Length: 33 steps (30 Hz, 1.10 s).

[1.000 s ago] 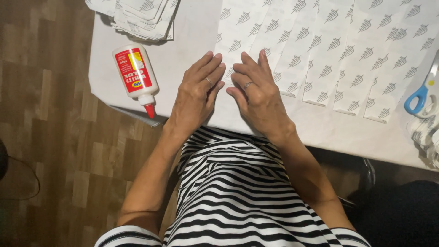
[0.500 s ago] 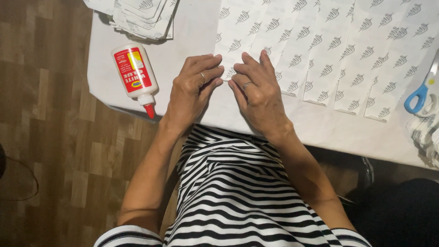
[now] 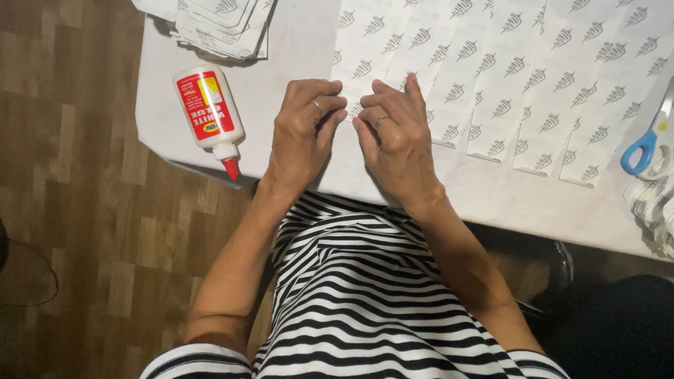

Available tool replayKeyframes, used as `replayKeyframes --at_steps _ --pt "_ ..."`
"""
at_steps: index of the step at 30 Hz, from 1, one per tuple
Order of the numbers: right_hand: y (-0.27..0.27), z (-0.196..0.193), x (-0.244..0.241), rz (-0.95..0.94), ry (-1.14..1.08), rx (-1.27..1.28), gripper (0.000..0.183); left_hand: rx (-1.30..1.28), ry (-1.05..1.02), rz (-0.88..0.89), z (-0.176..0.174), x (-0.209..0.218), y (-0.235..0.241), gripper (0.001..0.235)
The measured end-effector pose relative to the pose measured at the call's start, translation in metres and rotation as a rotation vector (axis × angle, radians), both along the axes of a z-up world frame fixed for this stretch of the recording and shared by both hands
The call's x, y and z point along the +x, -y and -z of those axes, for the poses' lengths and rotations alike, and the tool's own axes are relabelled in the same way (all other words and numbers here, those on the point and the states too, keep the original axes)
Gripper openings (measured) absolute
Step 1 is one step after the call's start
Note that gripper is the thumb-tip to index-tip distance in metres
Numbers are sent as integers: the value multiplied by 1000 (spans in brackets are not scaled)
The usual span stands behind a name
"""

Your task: The person unfolds a stack of pre-cut patterned paper pieces and lays them flat on a white table. They then apply glue from a bottle along the edges of the paper pieces and press them together to form small pouches. The process is repeated for multiple pieces.

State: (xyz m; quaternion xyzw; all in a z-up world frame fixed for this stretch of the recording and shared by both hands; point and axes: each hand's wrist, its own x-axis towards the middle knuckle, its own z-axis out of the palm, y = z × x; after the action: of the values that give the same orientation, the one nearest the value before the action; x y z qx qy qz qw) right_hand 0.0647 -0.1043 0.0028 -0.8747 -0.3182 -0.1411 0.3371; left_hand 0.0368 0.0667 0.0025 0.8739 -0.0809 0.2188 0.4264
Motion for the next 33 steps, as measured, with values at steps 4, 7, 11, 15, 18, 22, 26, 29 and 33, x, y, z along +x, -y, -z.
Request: replayKeyframes --at_steps 4,7,11,15,18,22,26,29,33 --pt "-1 -7 1 -5 -44 13 12 -80 -81 -10 -12 -1 0 14" --pt "1 -8 2 -15 -72 37 9 -125 -135 -31 -28 0 1 15" --pt "1 -4 1 -15 -78 48 9 -151 -138 -52 -19 7 -5 14" --pt "2 -4 1 -90 20 110 12 142 129 -136 -13 28 -23 30" --pt "3 -2 1 -88 31 113 12 385 172 -390 -19 51 -42 26" --pt "4 0 1 -97 39 126 13 688 24 -667 -3 74 -66 37" --pt "4 -1 0 -98 41 124 14 725 134 -766 14 86 -76 17" --pt "4 -2 0 -101 42 118 12 710 252 -792 7 88 -74 30" --pt "4 -2 -1 -93 45 125 13 719 339 -888 7 91 -75 35"
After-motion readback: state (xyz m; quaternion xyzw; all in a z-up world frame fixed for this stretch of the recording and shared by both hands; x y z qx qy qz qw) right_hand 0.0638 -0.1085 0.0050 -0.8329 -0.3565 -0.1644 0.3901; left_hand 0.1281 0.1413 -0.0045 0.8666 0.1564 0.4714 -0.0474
